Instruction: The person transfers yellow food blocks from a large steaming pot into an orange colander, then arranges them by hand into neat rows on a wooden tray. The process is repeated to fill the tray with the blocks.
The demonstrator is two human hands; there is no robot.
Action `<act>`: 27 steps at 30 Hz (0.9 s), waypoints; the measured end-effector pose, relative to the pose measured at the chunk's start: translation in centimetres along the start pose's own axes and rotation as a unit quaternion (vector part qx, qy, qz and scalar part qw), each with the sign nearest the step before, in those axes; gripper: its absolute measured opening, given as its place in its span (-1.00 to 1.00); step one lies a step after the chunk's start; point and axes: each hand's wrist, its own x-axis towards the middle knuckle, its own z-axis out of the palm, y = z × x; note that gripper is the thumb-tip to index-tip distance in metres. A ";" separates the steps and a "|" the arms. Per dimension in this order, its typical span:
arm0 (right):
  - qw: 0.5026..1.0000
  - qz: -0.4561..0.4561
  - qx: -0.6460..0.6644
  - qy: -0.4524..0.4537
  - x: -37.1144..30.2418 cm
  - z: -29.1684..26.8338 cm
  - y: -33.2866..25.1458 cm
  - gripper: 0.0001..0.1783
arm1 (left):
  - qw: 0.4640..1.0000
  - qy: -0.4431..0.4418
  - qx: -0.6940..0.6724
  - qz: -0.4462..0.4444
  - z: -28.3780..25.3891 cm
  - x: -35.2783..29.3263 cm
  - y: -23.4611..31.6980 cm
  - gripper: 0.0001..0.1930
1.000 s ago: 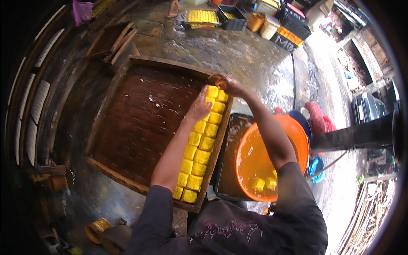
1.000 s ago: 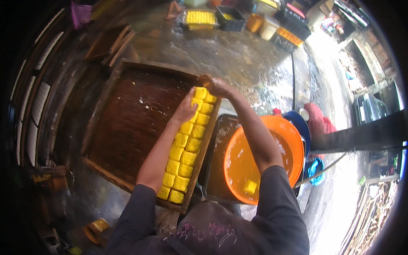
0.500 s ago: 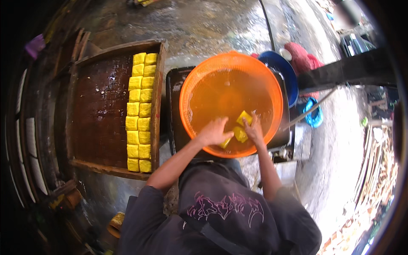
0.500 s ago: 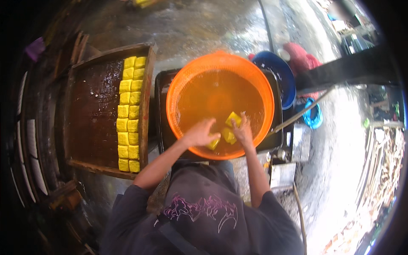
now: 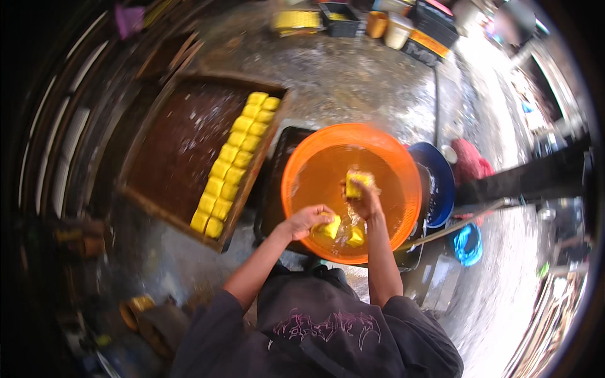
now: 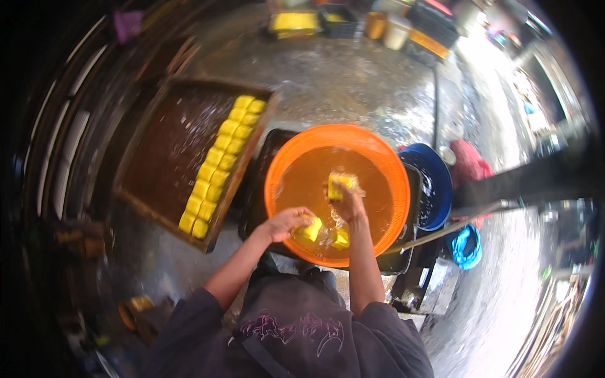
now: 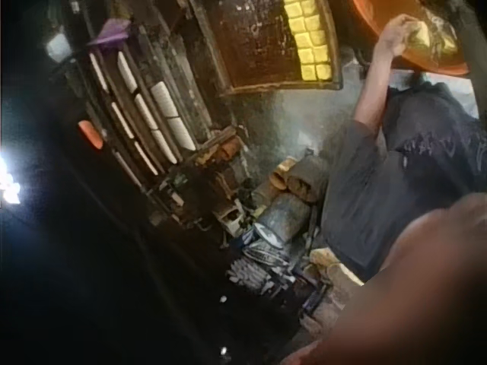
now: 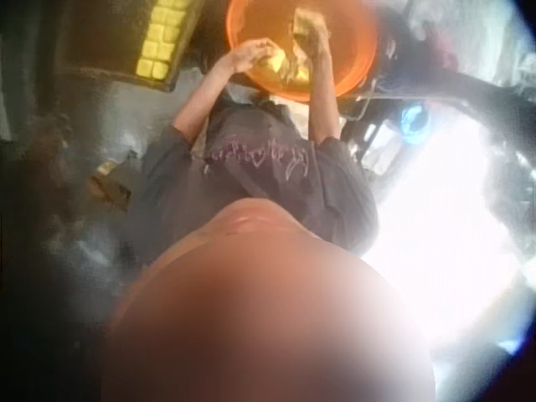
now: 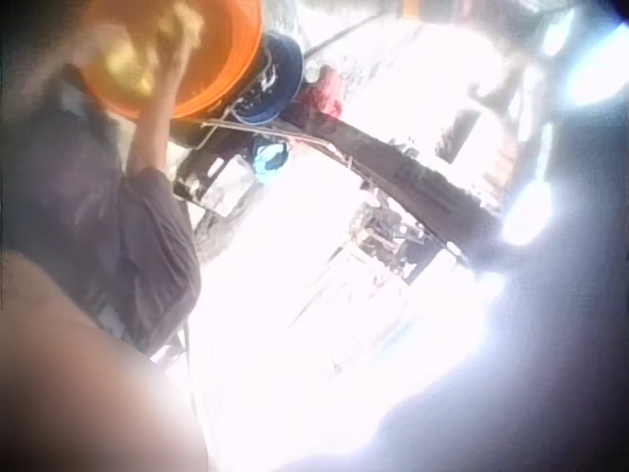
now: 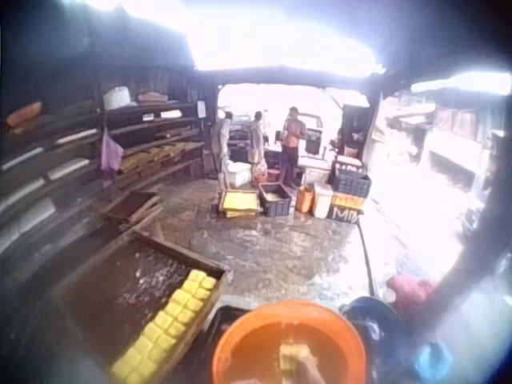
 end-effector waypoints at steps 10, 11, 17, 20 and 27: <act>0.595 -0.152 -0.629 -0.477 3.3 43.2 17.8 -0.51 | 0.777 0.409 -0.219 0.425 -17.0 -36.4 2.0 -0.72; 0.554 -0.137 -0.677 -0.465 3.6 46.1 21.0 -0.39 | 0.751 0.467 -0.208 0.419 -18.2 -37.8 2.2 -0.71; 0.813 0.138 -0.437 -0.359 6.3 50.0 24.6 -0.33 | 0.774 0.480 -0.017 0.413 -23.3 -38.4 5.2 -0.44; 0.799 0.066 -0.475 -0.362 6.2 50.2 23.0 -0.28 | 0.645 0.545 0.518 0.133 -24.9 -36.6 6.5 -0.26; 0.514 -0.178 -0.778 -0.313 4.6 46.7 22.5 -0.33 | 0.494 0.504 0.620 0.343 -25.5 -32.8 7.0 -0.24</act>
